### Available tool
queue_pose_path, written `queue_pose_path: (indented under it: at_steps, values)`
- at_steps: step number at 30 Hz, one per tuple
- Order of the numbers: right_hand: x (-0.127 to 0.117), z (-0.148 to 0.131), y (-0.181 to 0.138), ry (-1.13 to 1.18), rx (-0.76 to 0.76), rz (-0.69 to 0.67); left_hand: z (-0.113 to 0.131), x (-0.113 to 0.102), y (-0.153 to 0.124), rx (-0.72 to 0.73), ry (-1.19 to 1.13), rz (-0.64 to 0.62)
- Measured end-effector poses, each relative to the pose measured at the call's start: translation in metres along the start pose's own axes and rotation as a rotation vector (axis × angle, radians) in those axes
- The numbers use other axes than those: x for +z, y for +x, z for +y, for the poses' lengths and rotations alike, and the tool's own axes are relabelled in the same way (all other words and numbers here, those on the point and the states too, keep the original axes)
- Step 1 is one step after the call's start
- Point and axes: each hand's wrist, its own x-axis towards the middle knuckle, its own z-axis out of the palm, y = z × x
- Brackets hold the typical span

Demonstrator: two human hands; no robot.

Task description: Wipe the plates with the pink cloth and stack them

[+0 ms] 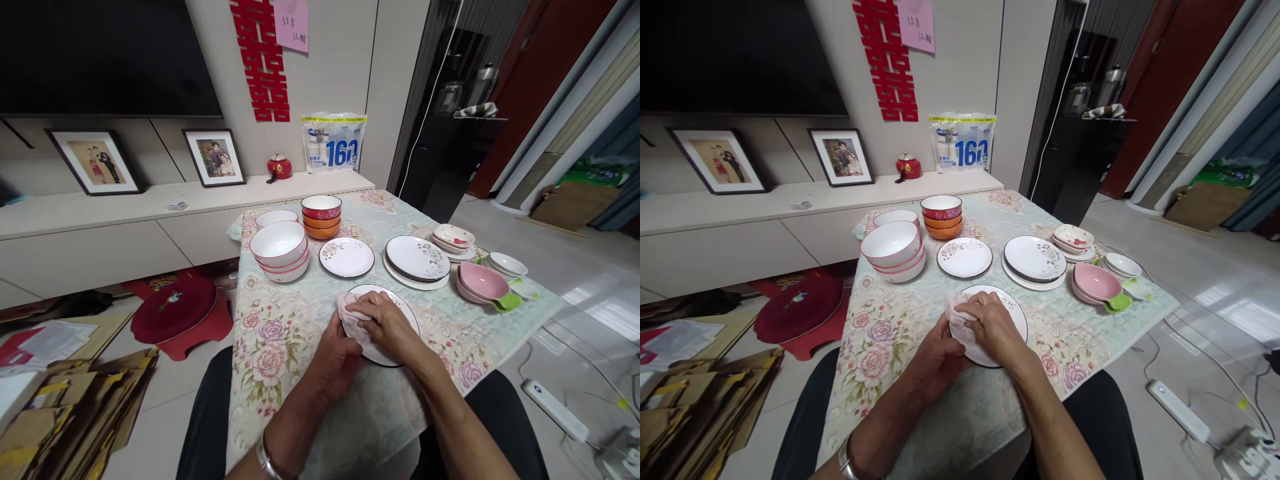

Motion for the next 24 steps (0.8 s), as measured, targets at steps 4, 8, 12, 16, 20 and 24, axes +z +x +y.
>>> queue_pose_path:
  at_steps: [4, 8, 12, 16, 20, 24]
  values:
    - [0.001, 0.008, 0.004, -0.145, 0.133, 0.087, -0.001, -0.001, -0.001, -0.001, 0.006, 0.023]
    - [-0.015, 0.006, -0.002, -0.394, 0.331, 0.029, 0.000, 0.001, -0.001, -0.013, -0.012, 0.049]
    - [-0.031, -0.016, -0.011, -0.586, 0.534, -0.160, 0.002, 0.004, -0.002, -0.013, -0.024, 0.048]
    - [-0.035, -0.033, -0.013, -0.609, 0.564, -0.278, 0.002, 0.006, -0.003, -0.003, -0.028, 0.044]
    - [-0.021, -0.034, -0.004, -0.559, 0.446, -0.210, 0.001, 0.006, -0.001, 0.016, -0.031, 0.019]
    - [-0.009, -0.032, 0.004, -0.400, 0.172, -0.136, 0.001, 0.003, -0.001, 0.019, -0.043, -0.001]
